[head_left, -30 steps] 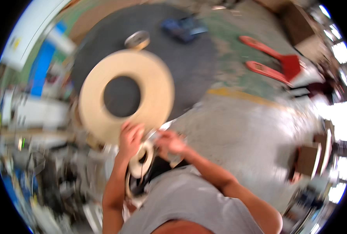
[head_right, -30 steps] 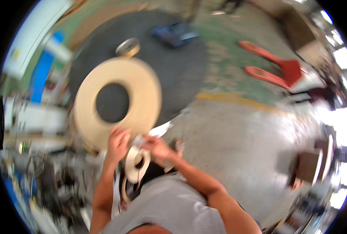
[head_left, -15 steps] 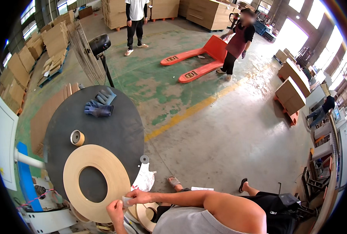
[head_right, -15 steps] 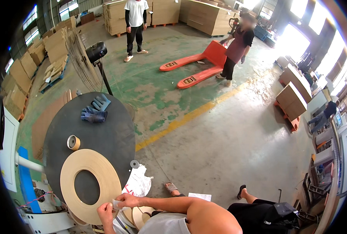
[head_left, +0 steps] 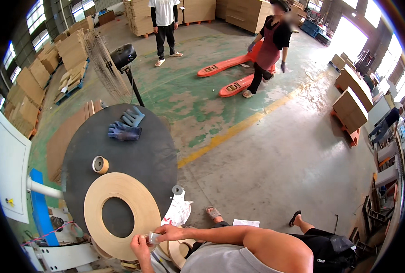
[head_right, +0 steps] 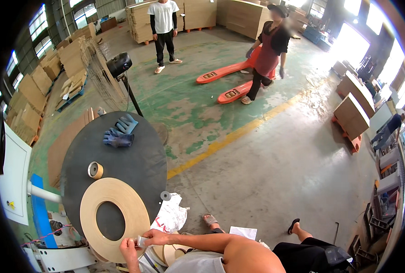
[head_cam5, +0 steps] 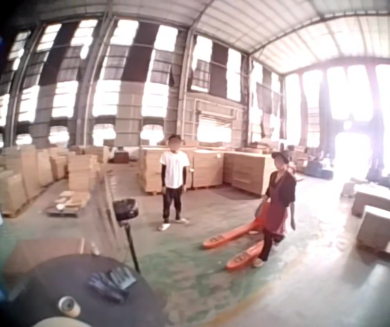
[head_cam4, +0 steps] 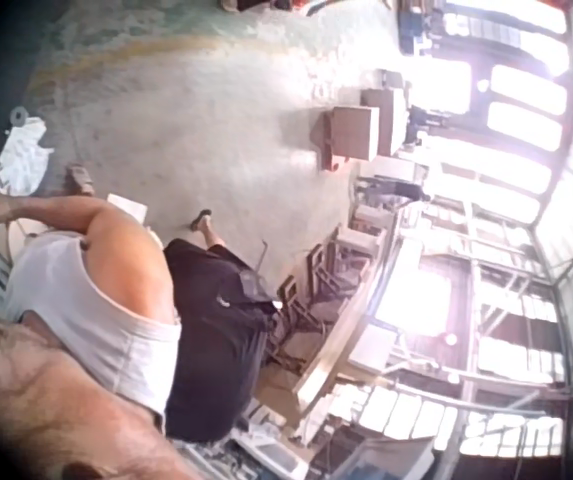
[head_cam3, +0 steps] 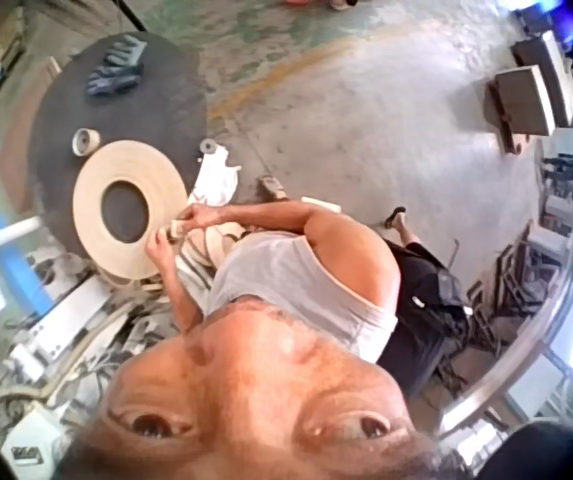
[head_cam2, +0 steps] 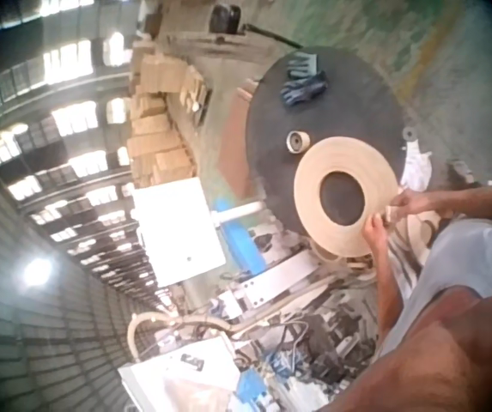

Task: The person removes their gloves, picks up a roll of wooden veneer from a workspace, and applies adhesive tape to the end of the roll to secure it.

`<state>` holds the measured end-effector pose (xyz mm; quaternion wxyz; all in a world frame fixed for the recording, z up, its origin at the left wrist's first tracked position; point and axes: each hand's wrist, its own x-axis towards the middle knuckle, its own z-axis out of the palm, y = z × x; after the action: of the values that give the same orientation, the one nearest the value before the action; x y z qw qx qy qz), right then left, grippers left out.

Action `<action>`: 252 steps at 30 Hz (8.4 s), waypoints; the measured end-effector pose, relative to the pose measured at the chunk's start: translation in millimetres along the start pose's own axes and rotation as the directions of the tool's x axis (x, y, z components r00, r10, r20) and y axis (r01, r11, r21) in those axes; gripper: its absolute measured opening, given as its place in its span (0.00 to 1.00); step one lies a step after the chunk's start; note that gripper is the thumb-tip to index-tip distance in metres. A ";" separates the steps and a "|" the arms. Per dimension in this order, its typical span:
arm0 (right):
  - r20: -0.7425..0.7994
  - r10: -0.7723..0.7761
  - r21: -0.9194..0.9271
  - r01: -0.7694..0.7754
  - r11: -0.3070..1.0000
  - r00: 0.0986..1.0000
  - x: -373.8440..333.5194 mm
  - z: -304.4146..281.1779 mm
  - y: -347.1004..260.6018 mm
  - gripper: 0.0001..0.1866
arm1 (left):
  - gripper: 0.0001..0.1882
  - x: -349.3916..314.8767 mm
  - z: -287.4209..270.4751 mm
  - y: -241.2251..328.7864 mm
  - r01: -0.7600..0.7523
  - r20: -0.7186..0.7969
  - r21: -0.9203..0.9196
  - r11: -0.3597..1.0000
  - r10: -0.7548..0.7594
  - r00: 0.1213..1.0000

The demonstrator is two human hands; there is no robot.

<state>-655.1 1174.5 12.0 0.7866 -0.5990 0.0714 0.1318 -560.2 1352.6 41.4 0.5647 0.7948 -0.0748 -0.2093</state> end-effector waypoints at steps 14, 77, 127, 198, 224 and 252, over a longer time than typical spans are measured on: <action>0.007 0.163 -0.229 -0.157 0.961 0.987 8.7 2.9 20.1 0.27 | 0.13 4.3 -9.2 -5.4 0.057 -0.024 -0.062 0.996 -0.059 0.998; 0.051 0.176 -0.048 -0.173 0.984 0.983 -8.2 -9.1 -19.6 0.17 | 0.31 16.0 -20.3 28.1 -0.381 0.230 0.641 0.667 0.307 0.924; 0.109 0.022 -0.214 0.002 0.977 0.994 -32.2 -30.7 -18.2 0.18 | 0.54 -5.6 16.8 25.1 -0.485 0.335 0.737 0.471 0.369 0.867; 0.038 0.304 0.029 -0.305 0.952 0.952 -37.9 -50.1 120.9 0.22 | 0.51 -68.5 57.9 18.5 -0.481 0.338 0.754 0.446 0.364 0.868; 0.126 -0.209 0.052 0.204 0.978 0.970 -19.4 -61.5 187.3 0.61 | 0.53 -74.3 57.7 17.5 -0.498 0.349 0.754 0.428 0.380 0.856; -0.186 0.012 0.848 0.154 0.507 0.983 6.9 -36.3 176.6 0.32 | 0.53 -71.4 52.6 12.7 -0.441 0.324 0.741 0.507 0.306 0.895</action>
<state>-698.6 1184.2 -162.8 0.9754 -0.1423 0.1684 -0.0040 -645.0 1328.0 56.5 0.1725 0.9078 -0.3725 -0.0855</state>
